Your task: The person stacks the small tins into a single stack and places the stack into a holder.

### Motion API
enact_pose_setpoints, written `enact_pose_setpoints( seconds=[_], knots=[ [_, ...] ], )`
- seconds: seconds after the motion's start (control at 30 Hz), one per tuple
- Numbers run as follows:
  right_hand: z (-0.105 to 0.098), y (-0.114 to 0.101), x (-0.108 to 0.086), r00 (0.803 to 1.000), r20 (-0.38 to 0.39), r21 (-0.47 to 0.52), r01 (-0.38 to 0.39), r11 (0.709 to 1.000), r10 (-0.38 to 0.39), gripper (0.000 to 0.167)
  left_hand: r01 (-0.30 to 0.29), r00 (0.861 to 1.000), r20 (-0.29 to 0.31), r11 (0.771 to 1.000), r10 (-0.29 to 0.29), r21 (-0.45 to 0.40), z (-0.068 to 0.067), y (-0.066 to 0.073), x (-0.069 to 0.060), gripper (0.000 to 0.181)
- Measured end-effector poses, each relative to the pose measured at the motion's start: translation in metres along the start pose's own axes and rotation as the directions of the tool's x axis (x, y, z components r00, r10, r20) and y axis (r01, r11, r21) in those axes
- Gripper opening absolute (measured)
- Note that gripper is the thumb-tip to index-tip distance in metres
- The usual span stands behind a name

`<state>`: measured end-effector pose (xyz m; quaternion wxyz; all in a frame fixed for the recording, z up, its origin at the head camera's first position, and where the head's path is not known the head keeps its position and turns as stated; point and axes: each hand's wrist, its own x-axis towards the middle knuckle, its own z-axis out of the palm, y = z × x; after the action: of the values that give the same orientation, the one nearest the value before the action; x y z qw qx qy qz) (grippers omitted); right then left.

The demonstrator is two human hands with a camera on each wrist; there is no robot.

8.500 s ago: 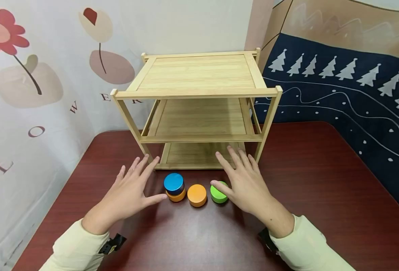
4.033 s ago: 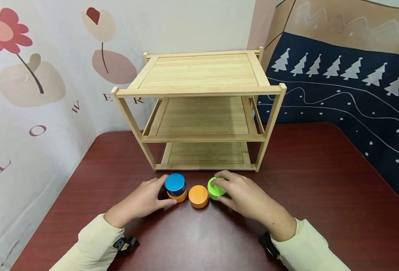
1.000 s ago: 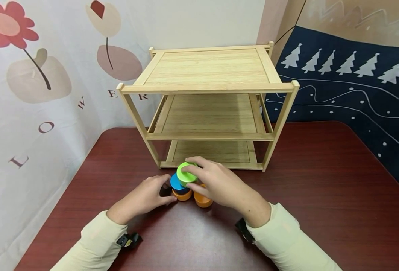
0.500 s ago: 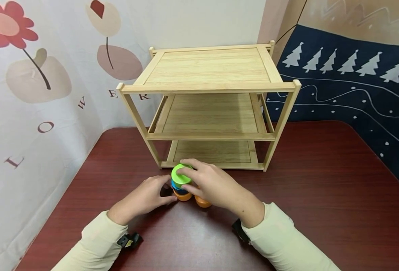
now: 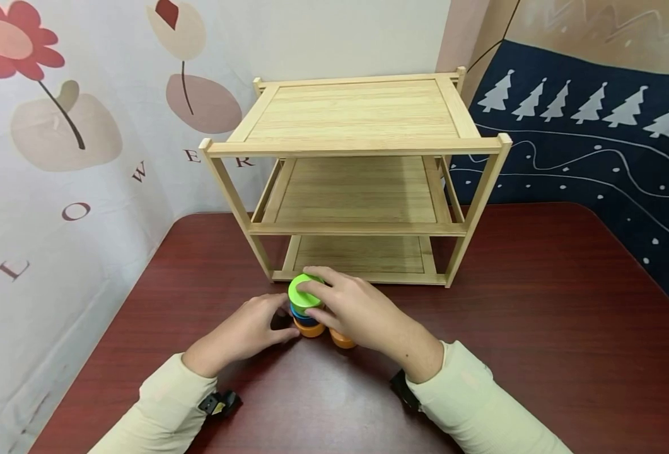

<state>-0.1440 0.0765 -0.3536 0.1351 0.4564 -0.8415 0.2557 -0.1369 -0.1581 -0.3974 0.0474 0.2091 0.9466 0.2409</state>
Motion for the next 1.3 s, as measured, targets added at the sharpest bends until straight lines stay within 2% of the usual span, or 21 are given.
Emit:
enact_pose_setpoints(
  seconds=[0.9, 1.13, 1.3],
  knots=[
    [-0.0020, -0.0012, -0.0009, 1.000, 0.002, -0.018, -0.014, 1.000, 0.014, 0.035, -0.003, 1.000, 0.006, 1.000, 0.003, -0.007, -0.0030, 0.0027, 0.0010, 0.025],
    [-0.0070, -0.0011, -0.0018, 1.000, -0.022, -0.061, 0.003, 0.998, -0.004, 0.039, -0.013, 1.000, -0.012, 1.000, 0.013, 0.007, -0.0030, 0.0016, 0.0005, 0.025],
    [-0.0089, -0.0011, -0.0035, 0.999, -0.028, -0.059, 0.014, 0.998, -0.016, 0.039, 0.005, 1.000, 0.008, 1.000, -0.005, 0.000, -0.0018, 0.0007, -0.0012, 0.025]
  ],
)
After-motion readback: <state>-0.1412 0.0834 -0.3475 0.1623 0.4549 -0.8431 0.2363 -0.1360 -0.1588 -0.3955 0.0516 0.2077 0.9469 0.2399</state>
